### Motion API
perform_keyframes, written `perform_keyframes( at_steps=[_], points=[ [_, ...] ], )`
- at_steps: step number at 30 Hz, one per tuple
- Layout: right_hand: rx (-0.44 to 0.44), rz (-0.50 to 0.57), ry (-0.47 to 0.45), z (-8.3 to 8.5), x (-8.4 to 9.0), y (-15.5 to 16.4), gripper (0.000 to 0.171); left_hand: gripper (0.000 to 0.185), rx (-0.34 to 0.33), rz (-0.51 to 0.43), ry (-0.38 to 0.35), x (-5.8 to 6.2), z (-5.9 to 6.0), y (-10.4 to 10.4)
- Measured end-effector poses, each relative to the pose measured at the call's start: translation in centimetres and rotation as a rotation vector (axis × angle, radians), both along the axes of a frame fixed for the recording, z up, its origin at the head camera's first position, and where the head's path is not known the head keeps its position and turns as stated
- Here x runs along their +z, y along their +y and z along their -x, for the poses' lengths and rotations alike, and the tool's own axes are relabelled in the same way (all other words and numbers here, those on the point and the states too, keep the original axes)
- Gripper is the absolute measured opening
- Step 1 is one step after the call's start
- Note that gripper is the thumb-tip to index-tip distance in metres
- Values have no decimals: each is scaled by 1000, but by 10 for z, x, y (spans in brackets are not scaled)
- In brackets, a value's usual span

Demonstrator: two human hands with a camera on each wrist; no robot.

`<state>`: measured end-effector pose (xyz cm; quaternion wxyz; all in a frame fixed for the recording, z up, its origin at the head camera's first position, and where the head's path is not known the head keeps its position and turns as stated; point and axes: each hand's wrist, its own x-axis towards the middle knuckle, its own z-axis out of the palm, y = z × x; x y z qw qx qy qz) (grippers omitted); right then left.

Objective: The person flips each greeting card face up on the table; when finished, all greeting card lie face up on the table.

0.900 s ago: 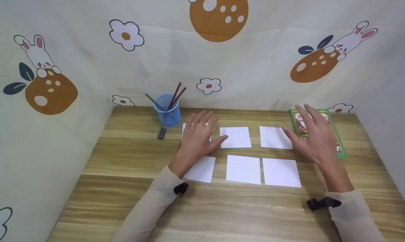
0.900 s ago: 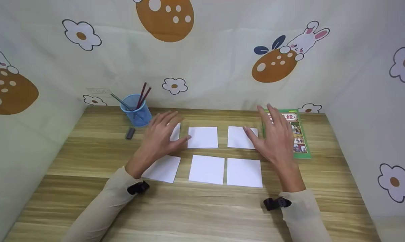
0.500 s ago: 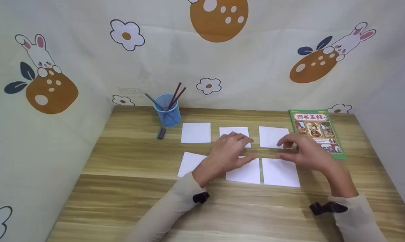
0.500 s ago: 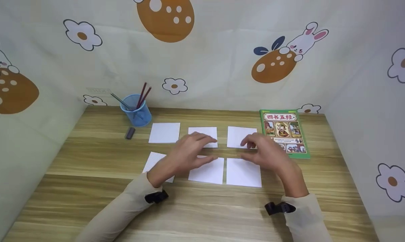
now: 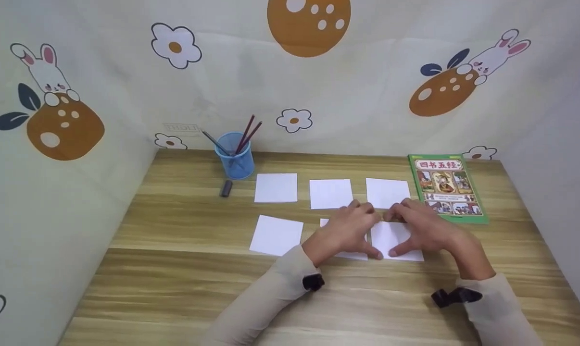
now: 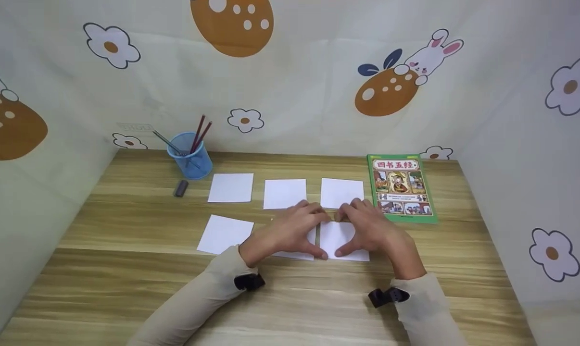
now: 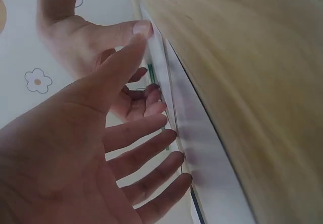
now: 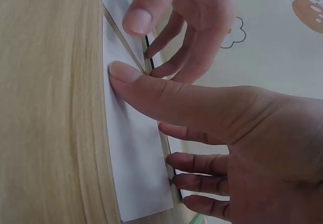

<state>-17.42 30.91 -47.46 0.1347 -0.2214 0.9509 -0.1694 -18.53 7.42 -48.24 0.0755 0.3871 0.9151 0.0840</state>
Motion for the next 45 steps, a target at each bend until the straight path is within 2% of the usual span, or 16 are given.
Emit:
perform_keyframes(
  at_steps=[4, 9, 12, 17, 21, 23, 27, 30, 32, 34, 37, 40, 45],
  points=[
    [-2, 22, -8, 2, -2, 0, 70, 90, 17, -9, -30, -2, -2, 1],
    [3, 41, 11, 2, -2, -1, 72, 98, 17, -94, -71, -4, -1, 1],
    [-13, 63, 59, 3, -4, -3, 66, 94, 13, -170, -109, -4, 1, -2],
    [-70, 121, 145, 8, -6, -6, 40, 65, -9, -381, -175, -5, 8, -6],
    [-99, 168, 96, 12, -6, -4, 35, 49, -4, -578, -223, -5, 19, -9],
    [-113, 206, 78, 15, -5, -2, 32, 45, 14, -684, -276, -3, 23, -10],
    [-164, 316, 85, 16, 0, 4, 22, 35, 54, -906, -387, 2, 28, -12],
    [-180, 453, 86, 13, 7, 9, 15, 28, 73, -1017, -419, 4, 31, -12],
    [-168, 547, 97, 10, 11, 12, 19, 29, 76, -1022, -426, 3, 31, -13],
    [-128, 636, 103, 9, 14, 13, 28, 33, 74, -963, -423, 2, 31, -13],
    [-45, 700, 77, 8, 14, 15, 26, 47, 62, -872, -441, -1, 29, -13],
    [0, 693, 13, 10, 12, 17, 26, 59, 60, -838, -439, -2, 27, -12],
    [-59, 617, -31, 14, 7, 21, 26, 63, 65, -813, -417, -2, 23, -8]
  ],
)
